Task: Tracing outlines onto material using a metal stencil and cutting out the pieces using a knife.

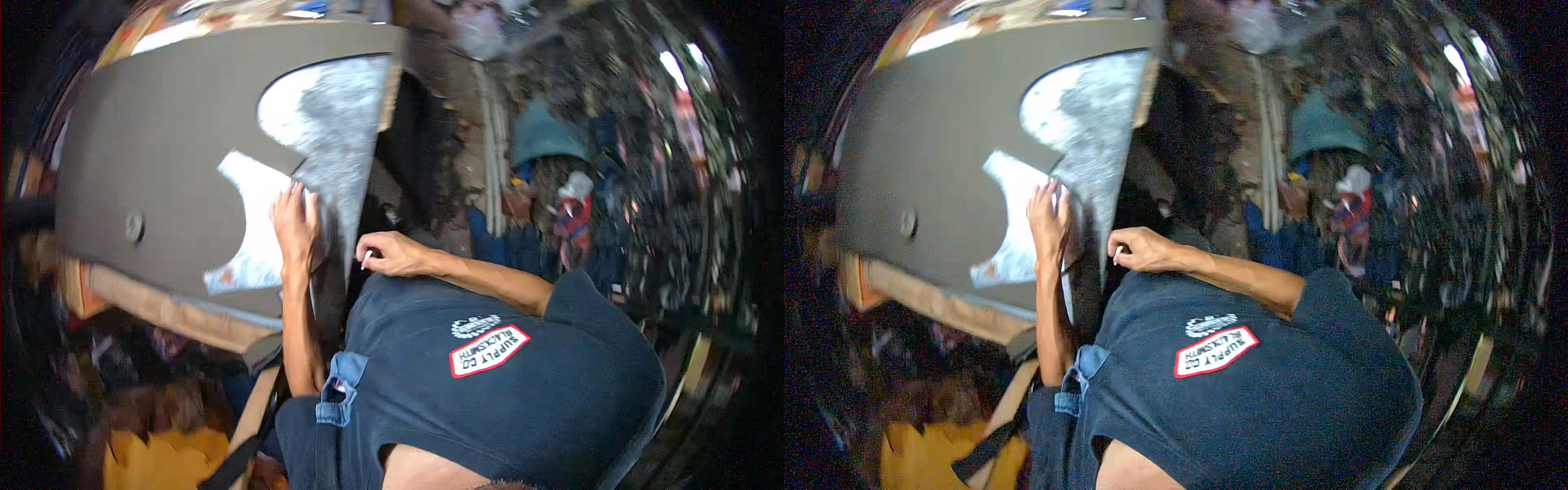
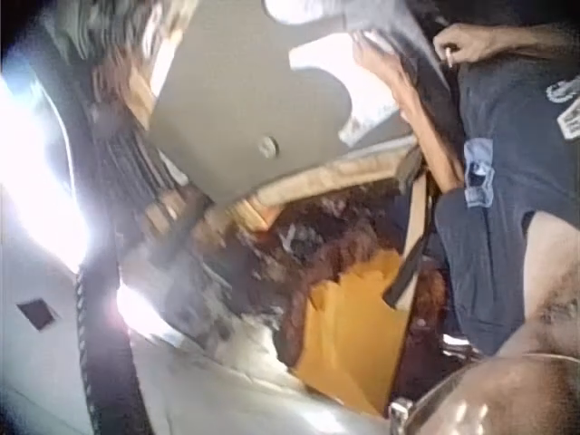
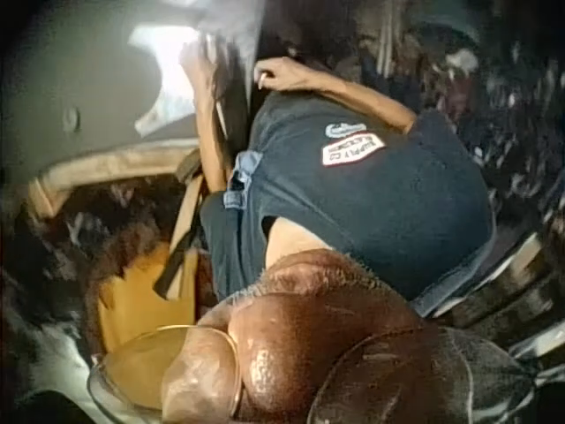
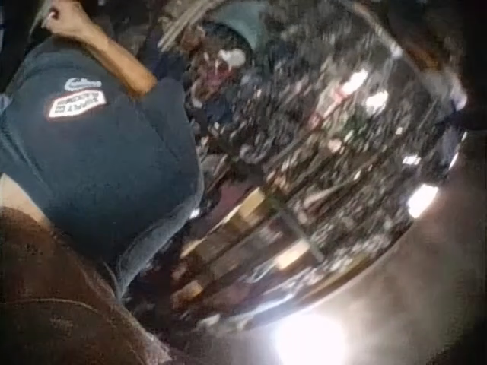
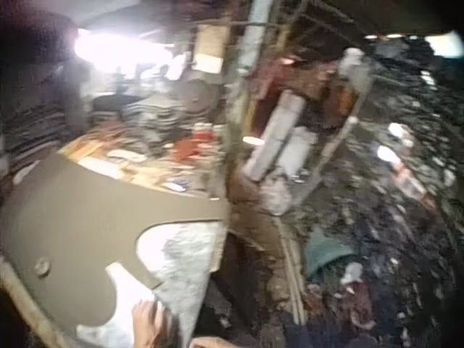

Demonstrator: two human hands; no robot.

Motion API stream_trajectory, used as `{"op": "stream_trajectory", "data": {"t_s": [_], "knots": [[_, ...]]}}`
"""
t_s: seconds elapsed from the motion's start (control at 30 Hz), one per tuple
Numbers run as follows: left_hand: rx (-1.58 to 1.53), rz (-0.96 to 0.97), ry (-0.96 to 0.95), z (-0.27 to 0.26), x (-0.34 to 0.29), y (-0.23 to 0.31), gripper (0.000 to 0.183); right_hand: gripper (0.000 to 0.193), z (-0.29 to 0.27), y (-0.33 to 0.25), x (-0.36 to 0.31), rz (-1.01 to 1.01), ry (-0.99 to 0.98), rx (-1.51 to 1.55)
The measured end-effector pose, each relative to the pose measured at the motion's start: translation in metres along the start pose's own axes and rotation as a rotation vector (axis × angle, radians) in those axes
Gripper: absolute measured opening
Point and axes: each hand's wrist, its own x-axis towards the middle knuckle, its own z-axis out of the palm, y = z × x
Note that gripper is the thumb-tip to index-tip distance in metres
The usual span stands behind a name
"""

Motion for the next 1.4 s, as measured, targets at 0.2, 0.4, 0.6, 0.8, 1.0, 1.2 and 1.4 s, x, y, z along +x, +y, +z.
{"op": "stream_trajectory", "data": {"t_s": [0.2, 0.4, 0.6, 0.8, 1.0, 1.2, 1.4], "knots": [[-0.829, -0.308, -0.419, -0.045, 0.020, 0.135, 0.022, 0.016, -0.016, 0.064, -0.024, 0.096, 0.136, 0.015], [-1.140, 0.474, -0.285, -0.134, 0.090, 0.229, 0.021, 0.021, -0.066, 0.125, -0.022, 0.330, 0.194, -0.067], [-0.920, 0.938, -0.026, -0.181, 0.136, 0.331, 0.022, 0.029, -0.131, 0.345, -0.083, 0.114, 0.565, -0.473], [-0.813, 1.051, 0.169, -0.153, 0.135, 0.358, 0.023, 0.027, -0.174, 0.403, -0.133, 0.200, 0.511, -0.427], [-0.724, 1.212, 0.350, -0.119, 0.164, 0.384, 0.032, 0.025, -0.237, 0.436, -0.157, 0.295, 0.512, -0.391], [-0.642, 1.348, 0.502, -0.086, 0.210, 0.426, 0.044, 0.023, -0.283, 0.467, -0.162, 0.420, 0.499, -0.335], [-0.631, 1.516, 0.564, -0.050, 0.248, 0.462, 0.057, 0.019, -0.296, 0.467, -0.140, 0.661, 0.535, -0.220]]}}
